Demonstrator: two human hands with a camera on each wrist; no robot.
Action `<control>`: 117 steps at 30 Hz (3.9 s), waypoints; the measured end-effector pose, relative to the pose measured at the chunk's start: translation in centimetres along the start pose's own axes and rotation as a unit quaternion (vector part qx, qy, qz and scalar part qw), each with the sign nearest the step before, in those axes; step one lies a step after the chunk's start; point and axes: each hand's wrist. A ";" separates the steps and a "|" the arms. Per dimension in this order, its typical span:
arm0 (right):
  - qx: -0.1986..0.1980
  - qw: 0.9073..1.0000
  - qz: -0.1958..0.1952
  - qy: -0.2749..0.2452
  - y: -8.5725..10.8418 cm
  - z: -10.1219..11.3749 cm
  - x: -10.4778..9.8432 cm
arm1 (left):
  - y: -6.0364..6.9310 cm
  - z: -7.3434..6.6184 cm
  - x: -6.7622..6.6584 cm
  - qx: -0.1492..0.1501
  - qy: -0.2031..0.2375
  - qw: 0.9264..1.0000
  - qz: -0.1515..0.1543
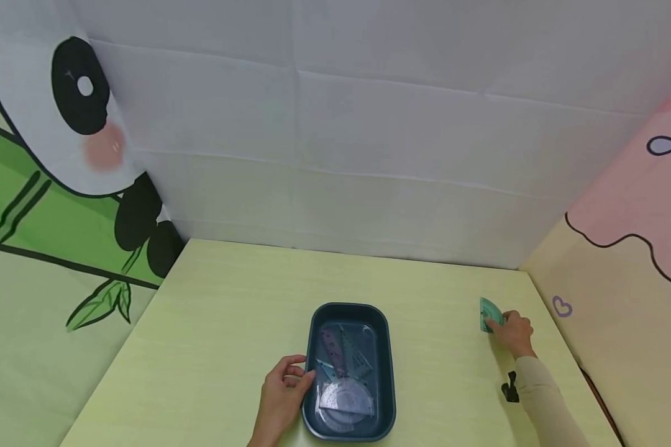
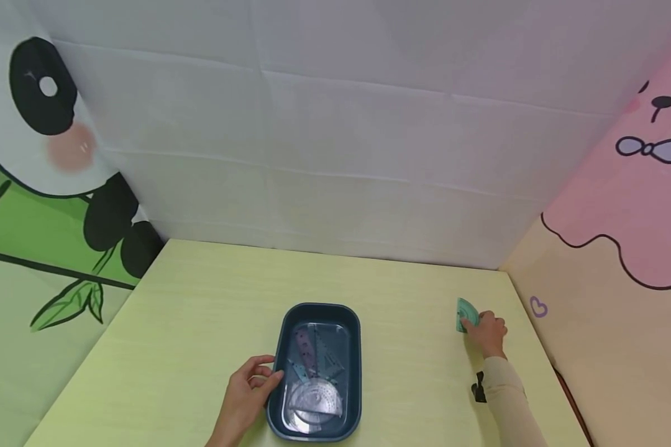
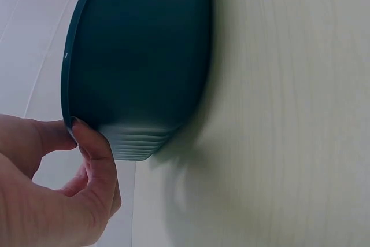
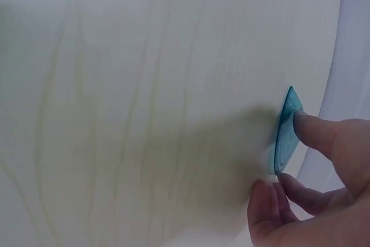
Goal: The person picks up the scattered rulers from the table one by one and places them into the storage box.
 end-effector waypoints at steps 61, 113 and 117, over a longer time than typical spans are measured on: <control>0.024 0.978 -0.107 -0.178 -0.2 1.0 0.4 | -0.2 0.3 0.0 0.006 0.000 1.000 0.003; -0.070 0.974 -0.043 -0.210 2.2 9.7 0.3 | -0.1 0.3 0.1 -0.003 0.003 1.000 0.000; -0.082 0.973 -0.036 -0.210 2.6 10.4 0.2 | -0.1 0.2 0.1 -0.004 0.004 1.000 0.000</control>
Point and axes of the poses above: each hand's wrist, its own y-axis away from the middle knuckle, its own x-axis out of the palm, z = x × y, and after that the axes turned 2 degrees about -x, right-handed
